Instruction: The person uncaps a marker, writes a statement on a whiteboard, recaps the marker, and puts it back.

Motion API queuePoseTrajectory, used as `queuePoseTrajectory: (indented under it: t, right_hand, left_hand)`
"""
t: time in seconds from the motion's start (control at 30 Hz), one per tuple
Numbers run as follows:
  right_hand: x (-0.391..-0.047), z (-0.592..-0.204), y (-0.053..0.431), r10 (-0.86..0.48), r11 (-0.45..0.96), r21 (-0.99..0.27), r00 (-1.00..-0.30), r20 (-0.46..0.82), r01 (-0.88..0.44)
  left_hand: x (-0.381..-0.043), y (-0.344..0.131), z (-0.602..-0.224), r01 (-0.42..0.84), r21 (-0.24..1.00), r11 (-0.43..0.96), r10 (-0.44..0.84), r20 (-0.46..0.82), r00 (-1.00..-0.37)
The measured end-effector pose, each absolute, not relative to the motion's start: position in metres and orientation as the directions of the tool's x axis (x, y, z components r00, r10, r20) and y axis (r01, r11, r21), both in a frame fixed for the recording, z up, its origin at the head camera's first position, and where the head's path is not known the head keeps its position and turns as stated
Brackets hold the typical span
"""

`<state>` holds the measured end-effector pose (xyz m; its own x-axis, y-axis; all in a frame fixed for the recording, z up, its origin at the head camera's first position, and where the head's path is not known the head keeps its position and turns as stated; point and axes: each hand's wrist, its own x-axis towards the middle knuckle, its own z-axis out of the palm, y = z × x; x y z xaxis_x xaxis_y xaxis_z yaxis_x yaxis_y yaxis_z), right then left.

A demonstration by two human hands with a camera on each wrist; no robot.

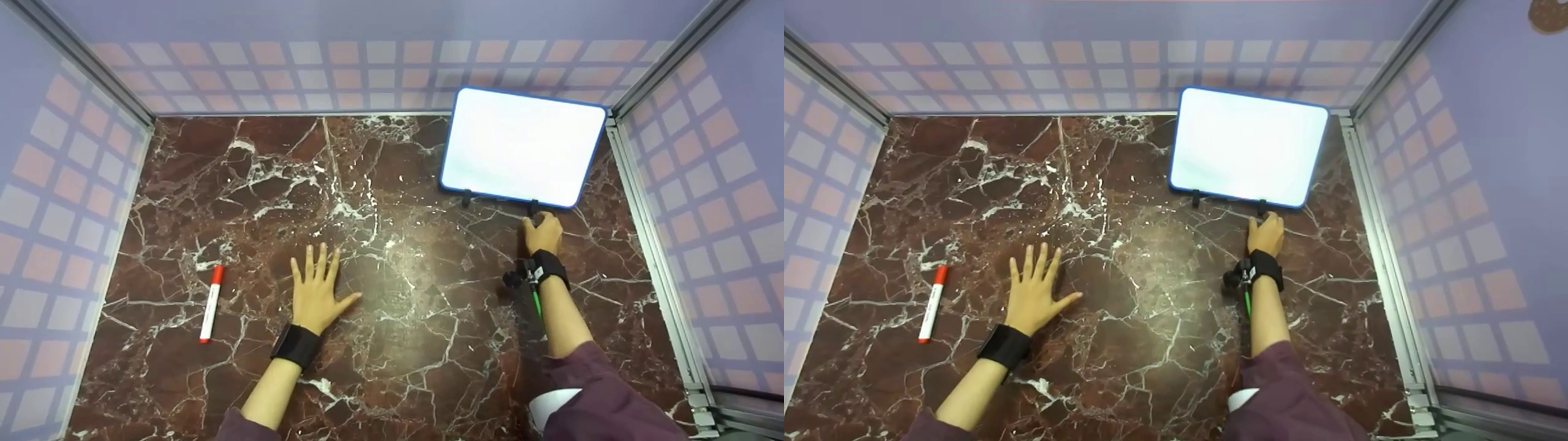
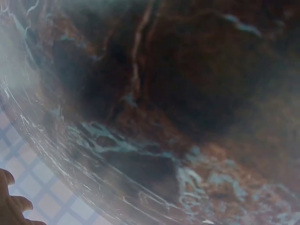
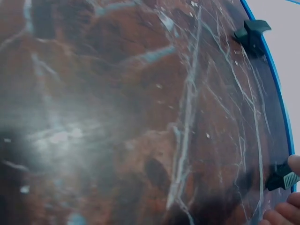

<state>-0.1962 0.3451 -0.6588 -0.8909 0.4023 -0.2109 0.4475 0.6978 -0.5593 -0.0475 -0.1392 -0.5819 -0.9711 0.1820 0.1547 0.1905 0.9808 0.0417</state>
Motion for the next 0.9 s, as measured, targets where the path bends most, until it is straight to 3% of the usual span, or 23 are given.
queuePoseTrajectory:
  t: [0.03, 0.13, 0.23, 0.9]
  right_hand:
    - [-0.197, -0.630, 0.328, 0.463, 0.639, -0.588, -0.858, -0.222, 0.496]
    - [-0.184, -0.578, 0.301, 0.482, 0.642, -0.589, -0.856, -0.188, 0.491]
    - [-0.179, -0.555, 0.288, 0.487, 0.628, -0.597, -0.850, -0.199, 0.499]
    - [-0.198, -0.567, 0.294, 0.494, 0.658, -0.569, -0.853, -0.167, 0.493]
  left_hand:
    - [-0.047, -0.139, -0.582, 0.190, 0.043, 0.981, 0.181, 0.153, -0.972]
    - [-0.047, -0.139, -0.583, 0.188, 0.043, 0.981, 0.180, 0.143, -0.973]
    - [-0.047, -0.138, -0.583, 0.189, 0.062, 0.980, 0.179, 0.129, -0.975]
    - [-0.042, -0.139, -0.586, 0.189, 0.066, 0.980, 0.180, 0.122, -0.976]
